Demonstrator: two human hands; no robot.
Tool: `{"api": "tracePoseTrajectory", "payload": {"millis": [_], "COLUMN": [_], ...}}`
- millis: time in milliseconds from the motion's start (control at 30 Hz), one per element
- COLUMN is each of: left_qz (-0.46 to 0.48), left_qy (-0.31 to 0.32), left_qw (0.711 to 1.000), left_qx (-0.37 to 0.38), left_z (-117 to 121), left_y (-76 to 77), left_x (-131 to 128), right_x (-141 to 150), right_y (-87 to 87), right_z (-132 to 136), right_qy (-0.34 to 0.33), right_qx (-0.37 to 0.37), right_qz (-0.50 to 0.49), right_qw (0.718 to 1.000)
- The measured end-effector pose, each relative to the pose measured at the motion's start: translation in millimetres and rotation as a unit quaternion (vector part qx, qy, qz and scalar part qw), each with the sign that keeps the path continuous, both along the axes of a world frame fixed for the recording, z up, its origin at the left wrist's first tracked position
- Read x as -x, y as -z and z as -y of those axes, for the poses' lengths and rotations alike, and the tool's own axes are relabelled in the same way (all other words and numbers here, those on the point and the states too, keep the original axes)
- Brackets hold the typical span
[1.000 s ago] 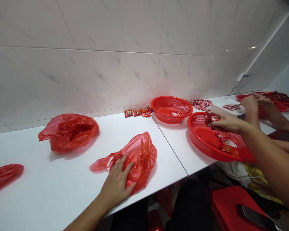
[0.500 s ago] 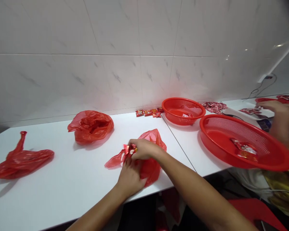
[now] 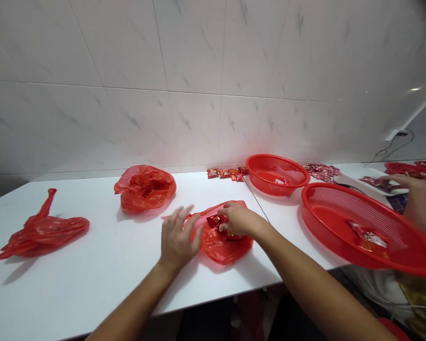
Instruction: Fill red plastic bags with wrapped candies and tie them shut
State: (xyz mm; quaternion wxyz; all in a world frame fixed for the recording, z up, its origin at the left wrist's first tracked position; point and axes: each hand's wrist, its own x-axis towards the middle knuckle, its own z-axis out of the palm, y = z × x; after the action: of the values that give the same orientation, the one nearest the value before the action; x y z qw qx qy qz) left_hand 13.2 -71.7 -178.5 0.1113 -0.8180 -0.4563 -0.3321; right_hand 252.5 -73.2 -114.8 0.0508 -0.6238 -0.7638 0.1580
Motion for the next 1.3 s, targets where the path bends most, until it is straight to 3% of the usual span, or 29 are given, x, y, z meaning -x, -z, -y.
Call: {"api": "tracePoseTrajectory", "payload": {"millis": [67,100,167,233,333,400,533,600,667,733,800,867,933,1067,1133,1200,1300], "left_qz": [0.011,0.013,-0.006,-0.036,-0.064,-0.056,-0.001,0.018,0.028,0.047,0.067,0.077,0.068,0.043,0.041,0.079,0.215], "left_qy": [-0.050,-0.057,-0.006,0.053,0.072,0.065,0.036,0.024,0.042,0.073,0.101,0.134,0.178,0.222,0.220,0.210,0.178], "left_qw": [0.994,0.983,0.932,0.877,0.859,0.863,0.862,0.883,0.910,0.919,0.917,0.912,0.911,0.916,0.921,0.930,0.921], "left_qx": [0.092,0.173,0.362,0.477,0.503,0.498,0.506,0.469,0.411,0.385,0.381,0.381,0.367,0.332,0.319,0.292,0.272], "left_z": [-30,-44,-65,-76,-77,-74,-69,-68,-67,-63,-55,-42,-26,-2,2,0,-12], "left_y": [-24.9,-36.2,-54.2,-64.6,-71.0,-76.1,-103.4,-126.2,-152.0,-177.1,-197.8,-211.5,-217.6,-213.5,-206.7,-196.7,-172.2], "left_x": [6,10,16,22,27,28,27,27,28,27,22,11,-5,-37,-46,-44,-27], "right_x": [-6,-9,-17,-30,-56,-77,-113,-123,-125,-116,-97,-71,-40,15,32,39,35], "right_y": [-8.1,-8.9,-3.5,8.0,20.4,15.5,-28.9,-57.1,-79.3,-90.4,-89.8,-81.3,-71.3,-63.8,-65.4,-66.6,-63.7], "right_z": [7,11,19,27,35,38,42,43,43,41,36,30,24,19,17,14,8], "right_qy": [0.024,0.051,0.118,0.175,0.209,0.215,0.202,0.162,0.099,0.041,0.007,-0.021,-0.042,-0.076,-0.095,-0.085,-0.011], "right_qx": [-0.038,-0.065,-0.099,-0.072,0.015,0.040,0.057,0.024,-0.034,-0.096,-0.139,-0.133,-0.071,0.034,0.054,0.101,0.172], "right_qz": [0.014,0.026,0.058,0.085,0.093,0.078,0.003,-0.130,-0.328,-0.498,-0.601,-0.656,-0.655,-0.478,-0.409,-0.420,-0.522], "right_qw": [0.999,0.996,0.986,0.978,0.973,0.973,0.978,0.978,0.939,0.861,0.787,0.743,0.751,0.874,0.906,0.898,0.835]}}
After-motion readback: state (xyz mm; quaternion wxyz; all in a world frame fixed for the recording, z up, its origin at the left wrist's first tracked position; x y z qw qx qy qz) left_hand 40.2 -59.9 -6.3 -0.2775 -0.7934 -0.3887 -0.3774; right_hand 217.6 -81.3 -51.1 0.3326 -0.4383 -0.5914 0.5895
